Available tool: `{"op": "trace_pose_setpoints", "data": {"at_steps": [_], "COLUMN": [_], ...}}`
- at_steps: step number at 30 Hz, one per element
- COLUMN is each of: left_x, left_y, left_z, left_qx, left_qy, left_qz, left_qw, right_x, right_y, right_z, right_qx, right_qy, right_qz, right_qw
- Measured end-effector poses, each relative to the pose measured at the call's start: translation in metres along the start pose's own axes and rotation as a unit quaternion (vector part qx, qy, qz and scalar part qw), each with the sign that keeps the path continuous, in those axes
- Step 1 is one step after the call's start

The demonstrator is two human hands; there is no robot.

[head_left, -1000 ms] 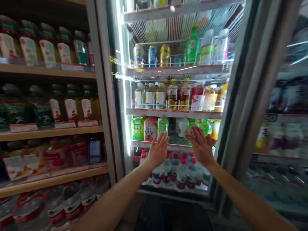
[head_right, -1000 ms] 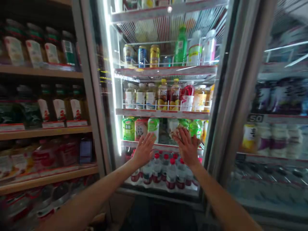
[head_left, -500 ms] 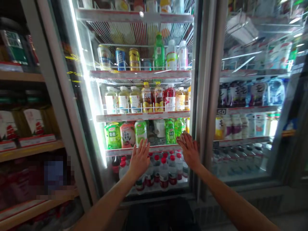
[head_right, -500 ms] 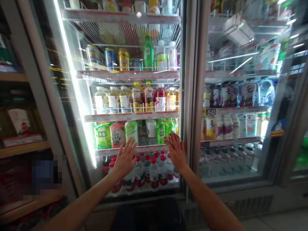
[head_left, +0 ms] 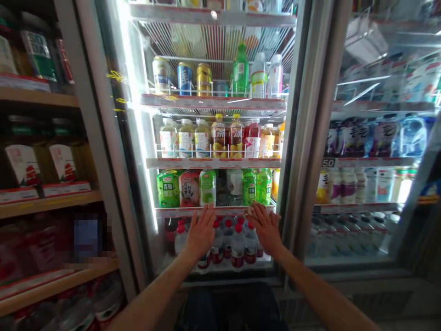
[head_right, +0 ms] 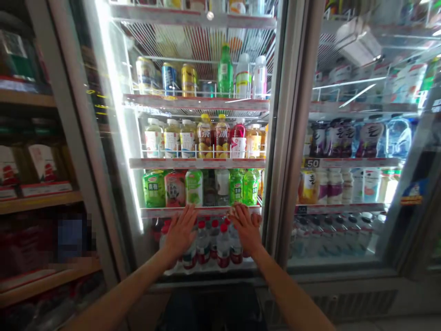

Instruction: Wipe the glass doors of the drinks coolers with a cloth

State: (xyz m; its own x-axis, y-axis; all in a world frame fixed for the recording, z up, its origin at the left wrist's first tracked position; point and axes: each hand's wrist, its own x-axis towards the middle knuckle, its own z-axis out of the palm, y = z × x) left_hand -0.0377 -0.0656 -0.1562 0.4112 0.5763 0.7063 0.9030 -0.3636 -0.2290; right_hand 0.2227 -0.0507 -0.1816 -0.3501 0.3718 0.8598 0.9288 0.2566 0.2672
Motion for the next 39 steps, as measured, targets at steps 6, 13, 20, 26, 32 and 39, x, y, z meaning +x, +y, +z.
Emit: {"op": "trace_pose_setpoints", "data": {"at_steps": [6,13,20,26,32,39], "left_x": [-0.011,-0.031,-0.043,-0.057,-0.068,-0.075], "left_y": [-0.005,-0.033,-0.035,-0.054,-0.057,-0.076], "left_z": [-0.002,-0.008,-0.004,0.0,-0.003,-0.011], "left_qx": [-0.002,0.023,0.021,0.023,0.015,0.017], "left_qy": [-0.013,-0.026,-0.05,-0.046,-0.066,-0.099], "left_qz": [-0.051,-0.077,-0.093,-0.09,-0.117,-0.151], "left_qw": [0.999,0.996,0.994,0.995,0.991,0.983], "right_x": [0.059,0.034,0.065,0.069,0.087,0.111], "right_y": [-0.007,-0.048,-0.068,-0.087,-0.104,-0.118], "right_z": [-0.002,0.006,0.006,0.009,0.012,0.011], "right_qx": [0.003,0.055,0.058,0.061,0.067,0.076], "right_qy": [0.085,-0.051,-0.023,-0.041,-0.022,0.009], "right_qz": [0.034,-0.128,-0.089,-0.178,-0.158,-0.234], "right_qw": [0.996,0.989,0.994,0.981,0.985,0.969]}}
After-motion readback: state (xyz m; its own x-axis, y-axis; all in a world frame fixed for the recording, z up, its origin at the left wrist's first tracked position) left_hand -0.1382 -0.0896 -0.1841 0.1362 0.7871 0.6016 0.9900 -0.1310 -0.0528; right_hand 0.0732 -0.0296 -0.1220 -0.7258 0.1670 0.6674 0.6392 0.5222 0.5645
